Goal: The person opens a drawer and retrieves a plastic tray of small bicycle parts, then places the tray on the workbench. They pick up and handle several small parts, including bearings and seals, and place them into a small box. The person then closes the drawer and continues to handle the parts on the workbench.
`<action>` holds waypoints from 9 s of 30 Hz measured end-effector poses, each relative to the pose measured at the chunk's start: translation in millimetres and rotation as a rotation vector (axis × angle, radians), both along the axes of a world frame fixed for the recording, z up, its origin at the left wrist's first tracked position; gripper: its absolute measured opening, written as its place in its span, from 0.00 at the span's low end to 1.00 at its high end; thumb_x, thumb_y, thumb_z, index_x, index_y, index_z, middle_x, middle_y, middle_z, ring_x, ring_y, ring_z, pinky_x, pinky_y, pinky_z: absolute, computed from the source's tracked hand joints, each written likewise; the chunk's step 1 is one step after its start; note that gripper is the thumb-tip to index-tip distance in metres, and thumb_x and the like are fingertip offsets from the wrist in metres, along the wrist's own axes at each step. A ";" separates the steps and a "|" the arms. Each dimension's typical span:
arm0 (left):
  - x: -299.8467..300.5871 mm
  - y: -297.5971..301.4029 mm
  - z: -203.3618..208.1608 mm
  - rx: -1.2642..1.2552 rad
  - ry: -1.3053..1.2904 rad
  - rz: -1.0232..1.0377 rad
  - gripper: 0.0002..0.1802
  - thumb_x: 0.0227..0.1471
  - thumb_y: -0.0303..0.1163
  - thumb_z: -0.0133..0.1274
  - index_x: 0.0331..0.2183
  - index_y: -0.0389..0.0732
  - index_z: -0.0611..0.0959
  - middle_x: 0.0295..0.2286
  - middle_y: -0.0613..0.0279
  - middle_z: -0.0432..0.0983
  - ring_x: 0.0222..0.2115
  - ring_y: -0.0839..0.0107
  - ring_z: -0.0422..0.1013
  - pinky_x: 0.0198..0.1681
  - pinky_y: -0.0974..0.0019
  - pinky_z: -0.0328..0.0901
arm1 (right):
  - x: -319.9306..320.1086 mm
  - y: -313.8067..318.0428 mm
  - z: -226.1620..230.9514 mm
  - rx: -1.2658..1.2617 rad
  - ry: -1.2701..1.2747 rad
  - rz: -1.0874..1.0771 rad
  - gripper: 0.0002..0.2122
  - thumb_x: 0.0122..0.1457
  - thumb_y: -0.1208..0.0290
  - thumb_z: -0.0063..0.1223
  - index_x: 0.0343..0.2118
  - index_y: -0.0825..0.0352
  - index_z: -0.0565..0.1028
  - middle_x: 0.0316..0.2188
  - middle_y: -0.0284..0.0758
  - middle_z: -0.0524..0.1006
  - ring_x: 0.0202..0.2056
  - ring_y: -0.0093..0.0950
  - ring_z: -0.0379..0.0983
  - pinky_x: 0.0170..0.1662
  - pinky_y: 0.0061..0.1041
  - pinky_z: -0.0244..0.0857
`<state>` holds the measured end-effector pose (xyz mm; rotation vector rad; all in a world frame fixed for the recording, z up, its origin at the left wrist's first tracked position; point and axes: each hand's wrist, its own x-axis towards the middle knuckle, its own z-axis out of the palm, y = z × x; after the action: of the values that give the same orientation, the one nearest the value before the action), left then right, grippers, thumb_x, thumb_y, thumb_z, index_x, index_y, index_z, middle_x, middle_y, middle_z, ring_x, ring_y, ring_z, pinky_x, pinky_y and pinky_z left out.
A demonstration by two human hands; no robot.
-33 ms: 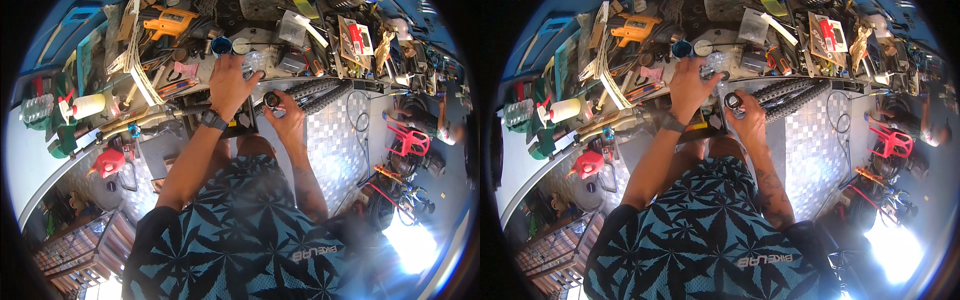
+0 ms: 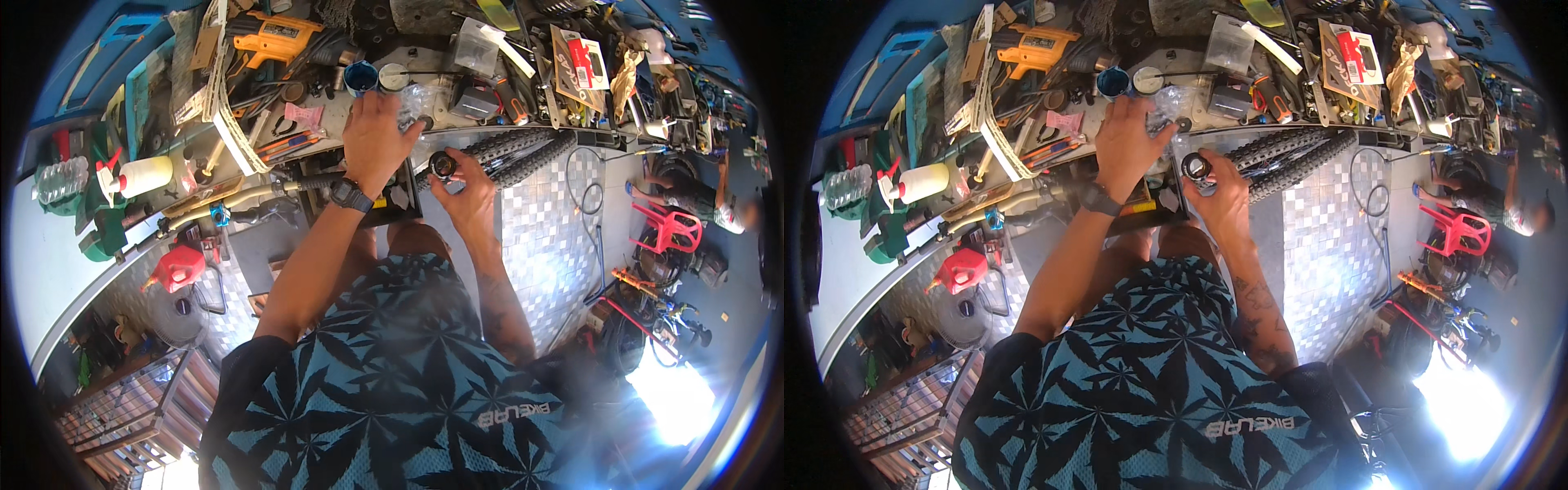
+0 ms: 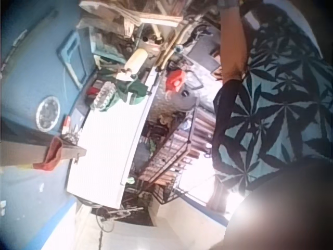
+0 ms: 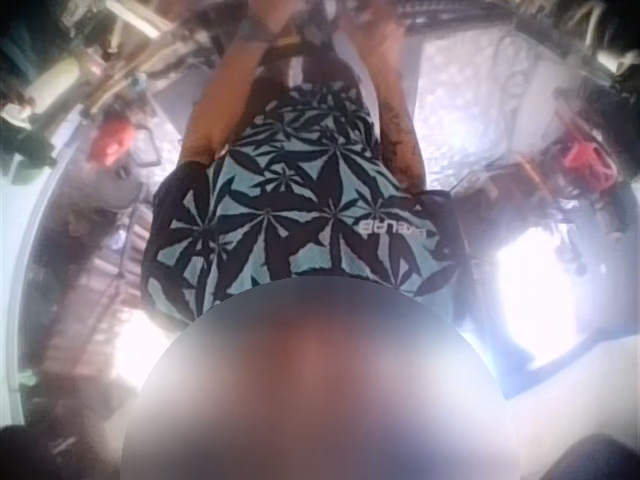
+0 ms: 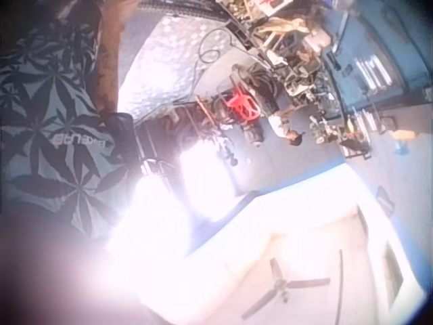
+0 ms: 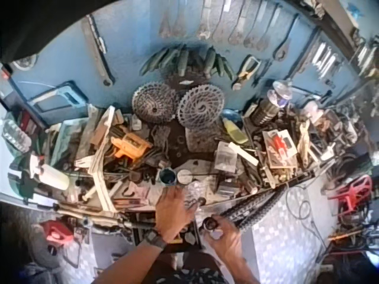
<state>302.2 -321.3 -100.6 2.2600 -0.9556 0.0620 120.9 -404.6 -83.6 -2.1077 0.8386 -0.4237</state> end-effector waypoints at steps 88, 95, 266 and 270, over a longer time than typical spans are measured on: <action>-33.2 61.9 -42.5 -0.645 1.170 0.403 0.15 0.69 0.32 0.54 0.48 0.29 0.82 0.36 0.51 0.85 0.32 0.65 0.83 0.37 0.64 0.80 | 118.3 -59.3 -28.5 -0.396 0.227 0.690 0.25 0.52 0.68 0.73 0.52 0.67 0.76 0.41 0.45 0.82 0.46 0.48 0.80 0.48 0.43 0.76; -47.8 46.1 -50.2 -0.994 1.810 0.462 0.20 0.70 0.42 0.54 0.42 0.30 0.80 0.37 0.50 0.82 0.39 0.56 0.84 0.44 0.56 0.82 | 103.1 -67.8 -38.2 -0.292 0.088 0.677 0.21 0.53 0.68 0.72 0.48 0.69 0.78 0.42 0.46 0.81 0.47 0.47 0.78 0.50 0.42 0.75; -46.7 76.6 34.9 -1.058 1.881 0.352 0.16 0.71 0.43 0.54 0.48 0.40 0.82 0.42 0.60 0.84 0.37 0.70 0.82 0.41 0.66 0.78 | 57.1 20.9 45.5 -0.390 -0.126 0.513 0.11 0.56 0.75 0.70 0.42 0.68 0.83 0.47 0.39 0.75 0.41 0.40 0.78 0.44 0.39 0.74; -47.6 80.2 37.0 -1.029 1.839 0.340 0.16 0.71 0.43 0.53 0.49 0.40 0.82 0.42 0.60 0.84 0.37 0.68 0.82 0.44 0.64 0.78 | 57.3 24.5 53.0 -0.126 -0.078 0.510 0.13 0.58 0.77 0.69 0.45 0.69 0.82 0.47 0.41 0.75 0.39 0.38 0.78 0.38 0.37 0.76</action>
<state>254.6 -241.1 -63.6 0.7394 0.4467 -0.9454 178.3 -380.1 -30.6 -2.3045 0.2136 -0.2871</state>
